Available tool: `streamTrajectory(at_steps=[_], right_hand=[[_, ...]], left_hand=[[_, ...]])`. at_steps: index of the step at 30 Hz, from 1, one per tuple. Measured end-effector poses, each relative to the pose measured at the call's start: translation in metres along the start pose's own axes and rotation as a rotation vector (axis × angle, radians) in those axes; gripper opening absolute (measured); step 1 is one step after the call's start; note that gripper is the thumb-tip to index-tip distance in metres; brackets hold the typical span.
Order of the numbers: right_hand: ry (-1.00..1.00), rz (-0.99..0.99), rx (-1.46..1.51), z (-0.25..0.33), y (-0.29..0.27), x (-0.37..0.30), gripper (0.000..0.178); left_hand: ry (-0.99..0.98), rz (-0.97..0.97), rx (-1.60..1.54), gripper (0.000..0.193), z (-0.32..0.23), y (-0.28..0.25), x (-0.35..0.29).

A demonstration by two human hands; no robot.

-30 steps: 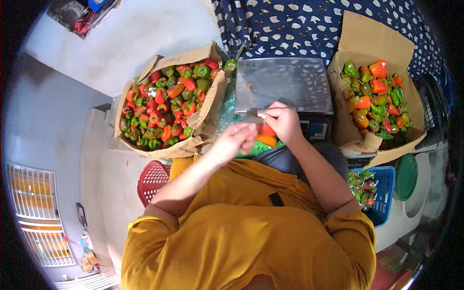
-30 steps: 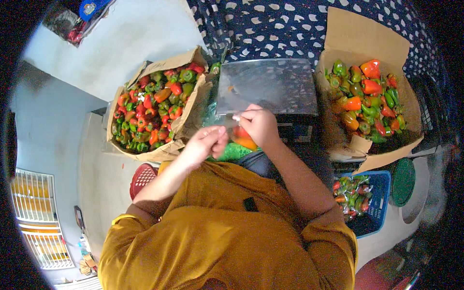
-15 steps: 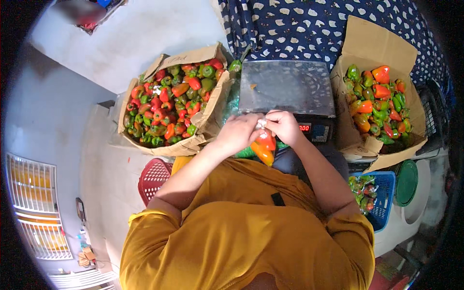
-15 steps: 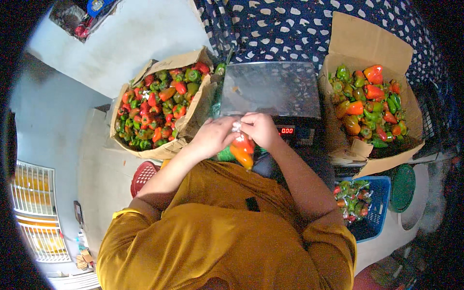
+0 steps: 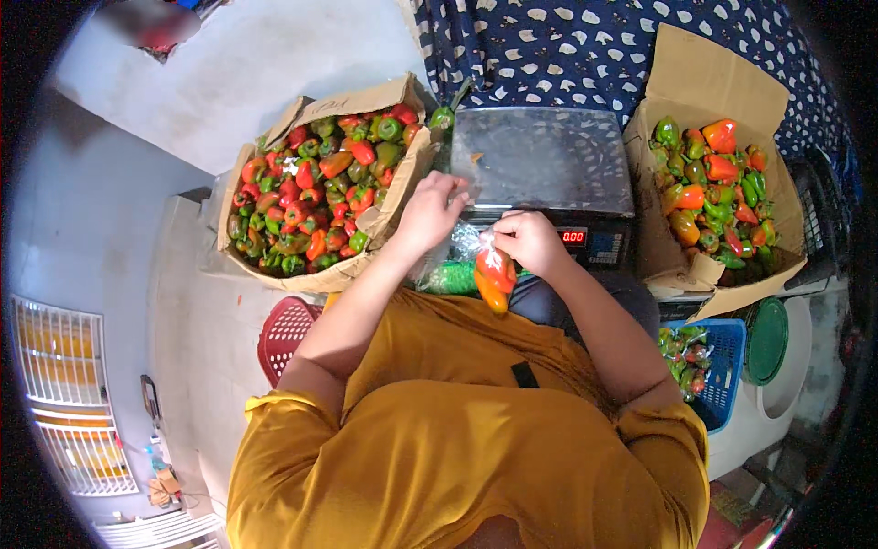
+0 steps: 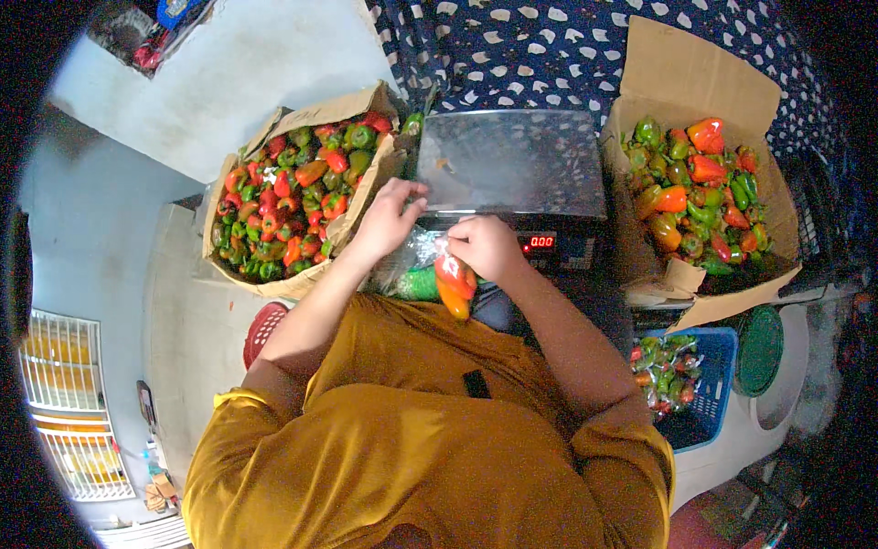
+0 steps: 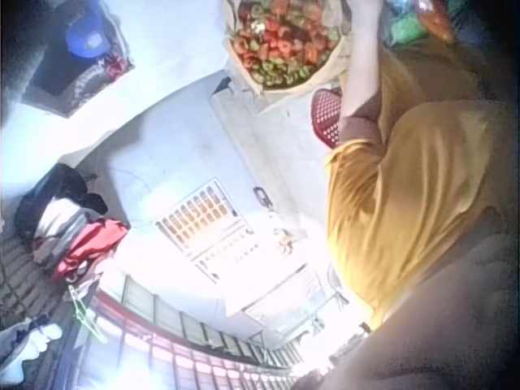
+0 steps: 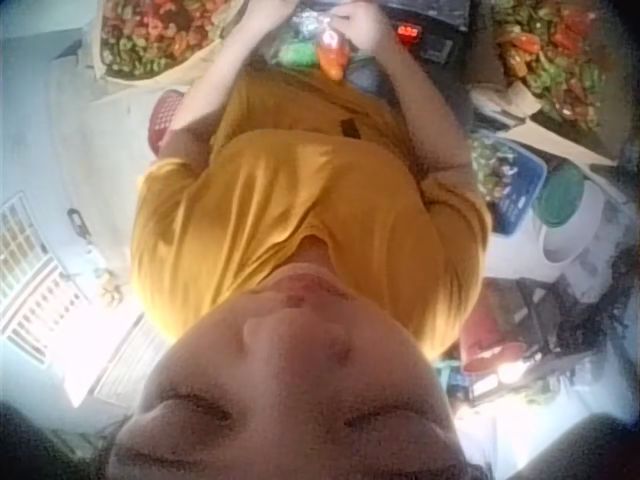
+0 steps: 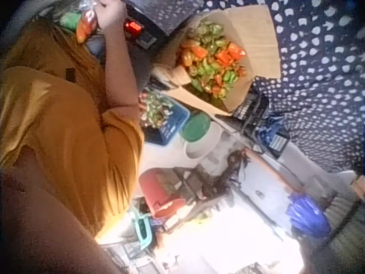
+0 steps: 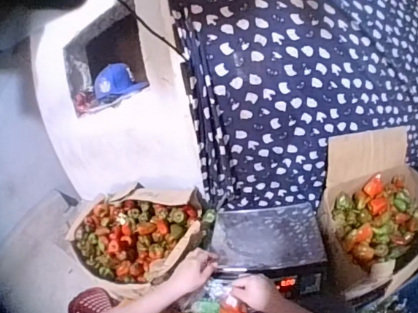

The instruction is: The person selects peppers from a cardboard box and places them on a digital scale to weigh them. Once weighed, the person puts the peppers into a clear plastic bag and ties the bag closed.

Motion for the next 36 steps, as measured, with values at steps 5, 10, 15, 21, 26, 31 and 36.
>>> streamTrajectory(at_steps=[5, 10, 15, 21, 26, 31, 36], right_hand=[[0.018, 0.009, -0.003, -0.007, 0.001, 0.0, 0.026], [0.044, 0.013, 0.011, 0.0, 0.0, 0.0, 0.023], [0.002, 0.024, -0.034, -0.002, 0.001, -0.001, 0.023], [0.03, 0.03, -0.048, -0.005, 0.003, 0.001, 0.013], [0.005, 0.018, -0.04, -0.005, 0.005, 0.0, 0.013], [0.004, 0.026, -0.062, -0.009, 0.002, 0.0, 0.013], [0.033, -0.024, 0.035, -0.007, -0.002, 0.0, 0.014]], left_hand=[[-0.046, -0.059, 0.131, 0.026, 0.011, 0.025, 0.034], [-0.015, -0.053, 0.318, 0.025, 0.02, 0.036, 0.068], [-0.007, 0.105, 0.39, 0.019, 0.017, 0.045, 0.081], [0.049, 0.097, 0.504, 0.012, 0.02, 0.056, 0.092], [0.148, 0.038, 0.632, 0.012, 0.019, 0.056, 0.105], [-0.09, 0.095, 0.612, 0.019, 0.024, 0.01, 0.161], [-0.165, -0.187, 0.663, 0.063, 0.048, -0.031, 0.167]])
Point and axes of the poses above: each hand's wrist, its own x-axis towards the middle knuckle, its own y-axis out of the palm, z = x × y, the point moved 8 cm from there along x, towards the middle knuckle, and after that the axes turned 8 degrees about x, right-handed, at the moved point
